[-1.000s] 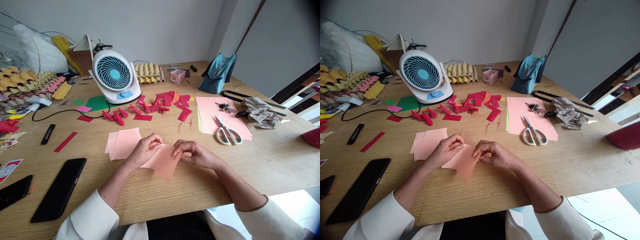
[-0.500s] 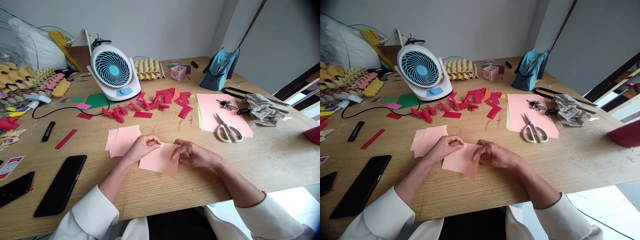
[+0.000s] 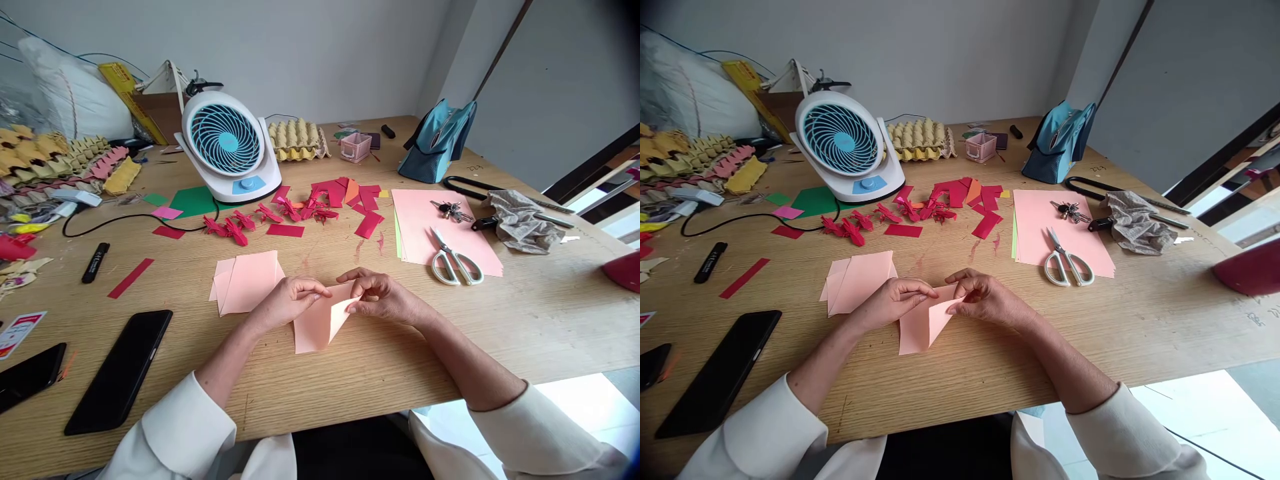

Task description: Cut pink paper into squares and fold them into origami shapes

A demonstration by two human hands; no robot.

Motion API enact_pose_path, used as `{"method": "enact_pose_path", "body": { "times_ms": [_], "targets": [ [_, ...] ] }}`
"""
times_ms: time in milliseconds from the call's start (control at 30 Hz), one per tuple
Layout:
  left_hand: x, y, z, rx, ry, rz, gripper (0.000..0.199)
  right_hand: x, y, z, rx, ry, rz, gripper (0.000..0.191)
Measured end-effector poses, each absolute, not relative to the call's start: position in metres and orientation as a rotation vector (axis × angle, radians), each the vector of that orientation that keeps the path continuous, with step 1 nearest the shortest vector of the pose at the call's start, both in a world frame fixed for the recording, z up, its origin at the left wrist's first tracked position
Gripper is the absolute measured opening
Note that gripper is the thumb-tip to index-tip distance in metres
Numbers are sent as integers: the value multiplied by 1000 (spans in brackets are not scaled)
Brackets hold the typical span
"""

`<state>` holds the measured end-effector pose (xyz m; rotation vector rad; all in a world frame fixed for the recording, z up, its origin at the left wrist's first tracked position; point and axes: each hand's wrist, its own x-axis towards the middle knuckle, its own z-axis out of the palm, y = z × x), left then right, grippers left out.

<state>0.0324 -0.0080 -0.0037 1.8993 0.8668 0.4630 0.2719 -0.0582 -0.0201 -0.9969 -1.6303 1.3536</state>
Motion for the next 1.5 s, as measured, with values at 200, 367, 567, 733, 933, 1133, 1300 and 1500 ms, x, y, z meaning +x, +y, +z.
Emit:
{"method": "enact_pose_path", "body": {
  "times_ms": [200,367,567,733,933,1133,1300,1500],
  "targets": [
    [39,-15,5,2103,812,557,26,269,-57,-23,-1074,-1688,1168,27],
    [44,-20,0,2175,886,659,13,268,-56,-27,-1064,-1732,1111,25],
    [43,-18,1,2113,915,693,13,275,-55,-21,-1057,-1605,1288,27],
    [41,-18,4,2066,979,713,16,278,-55,-19,-1058,-1541,1330,29],
    [41,-20,7,2037,1026,804,18,276,-54,-25,-1082,-1414,1348,31],
    [40,-23,9,2108,1033,931,18,269,-51,-15,-1009,-1139,1421,40],
    [42,-29,10,2251,1010,1051,14,267,-53,-11,-990,-1032,1548,32],
    [44,-37,15,2353,980,1156,12,267,-55,-9,-984,-879,1628,29]
  ]
}}
